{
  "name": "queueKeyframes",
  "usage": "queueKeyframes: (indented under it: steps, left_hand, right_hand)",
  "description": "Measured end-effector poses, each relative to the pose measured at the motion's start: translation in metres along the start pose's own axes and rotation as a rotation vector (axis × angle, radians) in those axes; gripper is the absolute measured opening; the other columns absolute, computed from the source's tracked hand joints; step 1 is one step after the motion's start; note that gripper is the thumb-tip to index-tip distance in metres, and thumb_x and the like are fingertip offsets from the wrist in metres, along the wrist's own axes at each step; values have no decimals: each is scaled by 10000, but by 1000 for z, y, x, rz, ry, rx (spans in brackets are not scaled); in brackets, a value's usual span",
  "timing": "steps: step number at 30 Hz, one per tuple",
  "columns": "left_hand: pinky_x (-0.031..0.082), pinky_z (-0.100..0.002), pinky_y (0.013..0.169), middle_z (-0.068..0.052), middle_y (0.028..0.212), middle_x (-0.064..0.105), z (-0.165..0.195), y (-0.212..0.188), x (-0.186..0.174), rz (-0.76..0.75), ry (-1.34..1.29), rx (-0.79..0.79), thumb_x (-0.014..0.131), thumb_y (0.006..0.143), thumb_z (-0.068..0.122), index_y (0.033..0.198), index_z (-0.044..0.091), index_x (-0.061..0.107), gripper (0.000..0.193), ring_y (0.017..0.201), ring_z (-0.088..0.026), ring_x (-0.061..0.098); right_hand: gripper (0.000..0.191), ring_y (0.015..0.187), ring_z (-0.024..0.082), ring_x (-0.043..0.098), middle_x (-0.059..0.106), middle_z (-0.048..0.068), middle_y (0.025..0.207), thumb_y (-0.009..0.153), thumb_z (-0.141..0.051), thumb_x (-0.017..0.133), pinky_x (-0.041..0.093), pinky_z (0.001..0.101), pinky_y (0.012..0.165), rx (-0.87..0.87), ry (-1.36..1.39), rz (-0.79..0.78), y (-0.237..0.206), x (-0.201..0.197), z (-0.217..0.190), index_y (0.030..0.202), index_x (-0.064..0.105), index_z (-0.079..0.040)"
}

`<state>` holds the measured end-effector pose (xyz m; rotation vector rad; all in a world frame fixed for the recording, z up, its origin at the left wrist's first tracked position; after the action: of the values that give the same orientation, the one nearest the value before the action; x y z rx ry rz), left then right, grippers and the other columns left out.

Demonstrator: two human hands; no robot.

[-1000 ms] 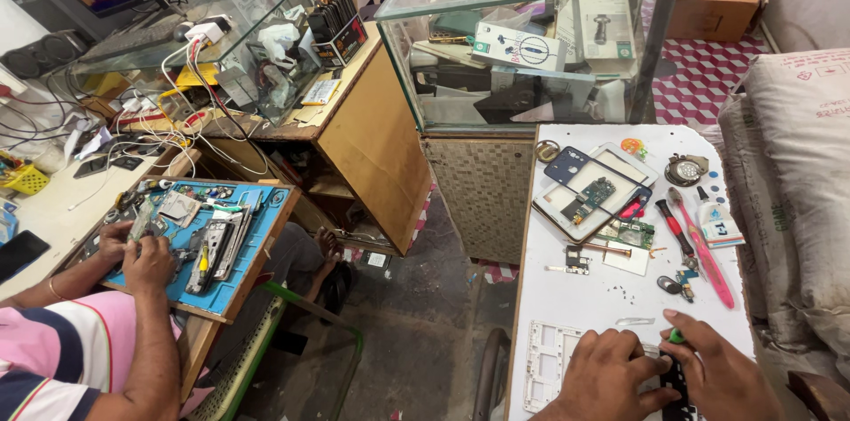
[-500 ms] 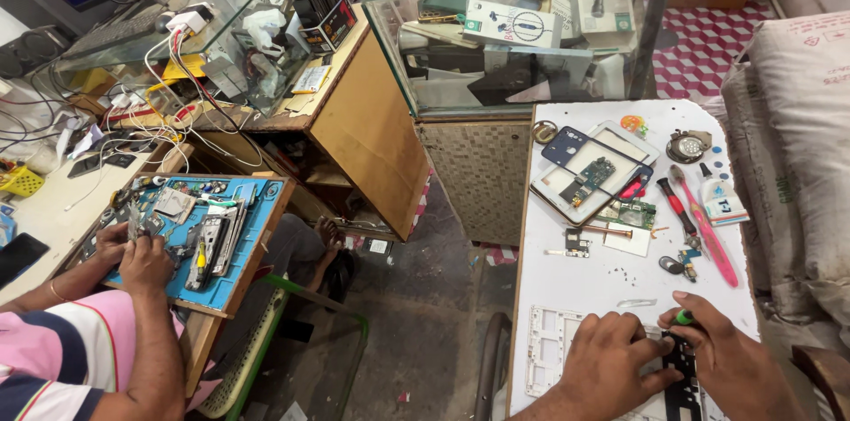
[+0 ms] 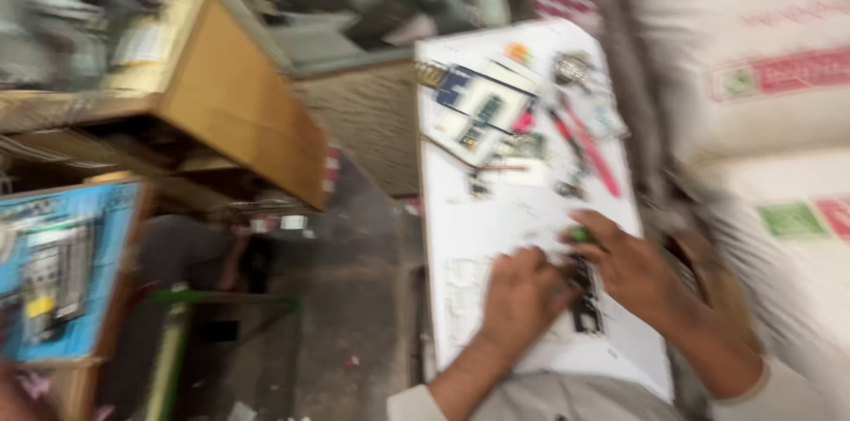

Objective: The person sits at a small white table in a repair shop and uses a green-handled screwdriver to unscrew and work on a black phone component, handling small screws and parts. Disassembled phone frames, boards, and other repair tools lie on the table as the person continues unscrewing throughout the clip.

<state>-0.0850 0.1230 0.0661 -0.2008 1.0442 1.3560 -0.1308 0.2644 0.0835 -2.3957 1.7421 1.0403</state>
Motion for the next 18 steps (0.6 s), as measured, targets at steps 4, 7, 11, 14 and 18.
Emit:
queueKeyframes:
  steps: [4, 7, 11, 14, 18]
  left_hand:
    - [399, -410, 758, -32, 924, 563, 7, 3, 0, 8, 18, 3, 850, 796, 276, 1100, 116, 759, 355, 889, -229, 559]
    - [391, -395, 764, -26, 924, 563, 11, 5, -4, 6, 11, -4, 855, 792, 265, 1115, 131, 763, 361, 896, -214, 556]
    - [394, -394, 766, -32, 934, 566, 15, 8, -6, -1, 32, 7, 855, 782, 254, 1120, 121, 762, 374, 903, -217, 557]
    - [396, -393, 771, -33, 937, 568, 16, 8, -5, 2, 35, 8, 855, 789, 260, 1111, 121, 763, 363, 904, -216, 557]
    - [394, -390, 763, -26, 925, 568, 12, 7, -3, -4, 27, -2, 852, 804, 267, 1119, 124, 771, 355, 893, -207, 558]
  right_hand:
    - [490, 910, 220, 778, 757, 117, 999, 940, 13, 680, 626, 315, 783, -13, -94, 89, -5, -5, -3, 1380, 515, -126]
    - [486, 929, 236, 774, 747, 146, 1045, 927, 24, 689, 629, 327, 789, 42, -94, 117, -8, -1, -5, 1369, 537, -110]
    - [469, 930, 244, 766, 723, 148, 1048, 940, 29, 671, 622, 332, 780, -34, -132, 189, -7, -1, -22, 1368, 527, -98]
    - [495, 924, 260, 761, 716, 159, 1055, 936, 39, 675, 617, 341, 776, -40, -133, 191, -5, -3, -25, 1380, 501, -93]
    - [557, 923, 257, 765, 737, 135, 1048, 934, 51, 674, 616, 343, 773, -46, -45, 28, -1, -2, -16, 1420, 447, -97]
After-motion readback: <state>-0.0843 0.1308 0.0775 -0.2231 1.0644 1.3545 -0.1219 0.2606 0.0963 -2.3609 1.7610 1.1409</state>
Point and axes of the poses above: each hand's wrist, its own y-axis towards the middle knuckle, its own x-axis out of the palm, z = x × y, the point moved 8 cm from there along y, towards the middle knuckle
